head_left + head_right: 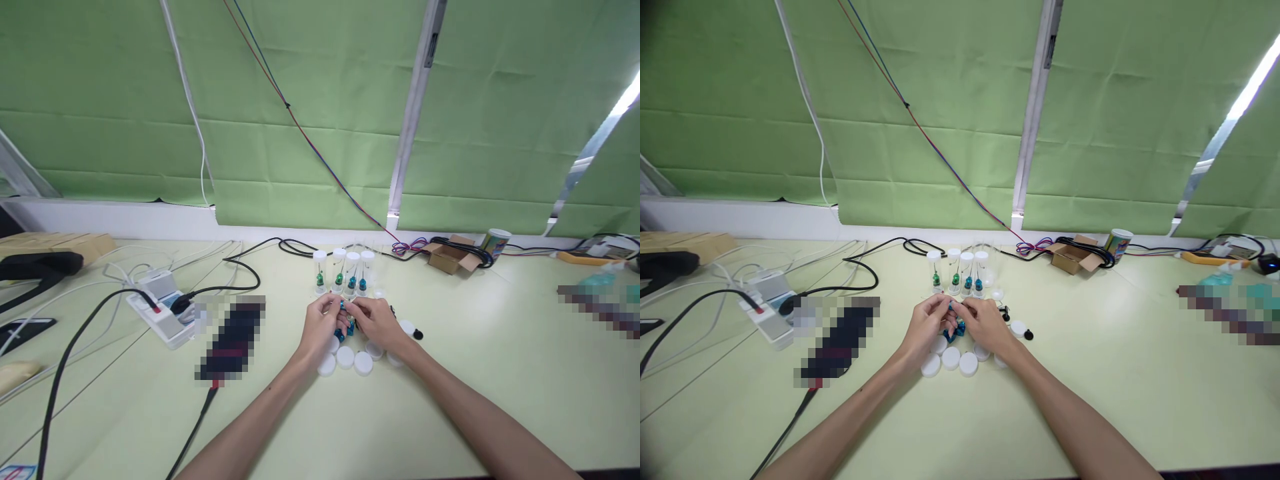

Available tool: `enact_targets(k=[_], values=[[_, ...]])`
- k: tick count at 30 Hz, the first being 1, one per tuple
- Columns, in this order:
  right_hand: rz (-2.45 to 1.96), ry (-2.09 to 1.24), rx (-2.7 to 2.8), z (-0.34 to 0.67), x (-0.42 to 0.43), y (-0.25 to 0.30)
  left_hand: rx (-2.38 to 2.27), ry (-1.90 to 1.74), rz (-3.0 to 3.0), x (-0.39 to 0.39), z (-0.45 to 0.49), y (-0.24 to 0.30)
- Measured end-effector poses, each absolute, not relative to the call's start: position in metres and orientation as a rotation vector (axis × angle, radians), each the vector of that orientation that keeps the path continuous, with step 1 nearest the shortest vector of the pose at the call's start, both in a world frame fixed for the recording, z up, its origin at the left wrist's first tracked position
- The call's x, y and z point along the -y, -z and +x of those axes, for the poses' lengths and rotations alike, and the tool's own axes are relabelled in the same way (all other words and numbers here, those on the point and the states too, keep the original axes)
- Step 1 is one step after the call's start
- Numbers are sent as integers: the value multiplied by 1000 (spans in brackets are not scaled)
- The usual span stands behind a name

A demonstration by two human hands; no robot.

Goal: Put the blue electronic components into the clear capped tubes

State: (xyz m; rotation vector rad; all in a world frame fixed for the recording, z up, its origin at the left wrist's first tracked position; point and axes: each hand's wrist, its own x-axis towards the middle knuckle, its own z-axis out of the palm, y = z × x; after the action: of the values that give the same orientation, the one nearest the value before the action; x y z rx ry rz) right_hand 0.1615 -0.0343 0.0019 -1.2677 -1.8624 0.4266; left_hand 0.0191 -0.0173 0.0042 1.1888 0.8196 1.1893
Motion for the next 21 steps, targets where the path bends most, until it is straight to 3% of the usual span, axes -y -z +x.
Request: enact_targets(k=[21], values=[[-1222,-481,1820,163,33,2,-864,-1220,1228,17,17,-5]])
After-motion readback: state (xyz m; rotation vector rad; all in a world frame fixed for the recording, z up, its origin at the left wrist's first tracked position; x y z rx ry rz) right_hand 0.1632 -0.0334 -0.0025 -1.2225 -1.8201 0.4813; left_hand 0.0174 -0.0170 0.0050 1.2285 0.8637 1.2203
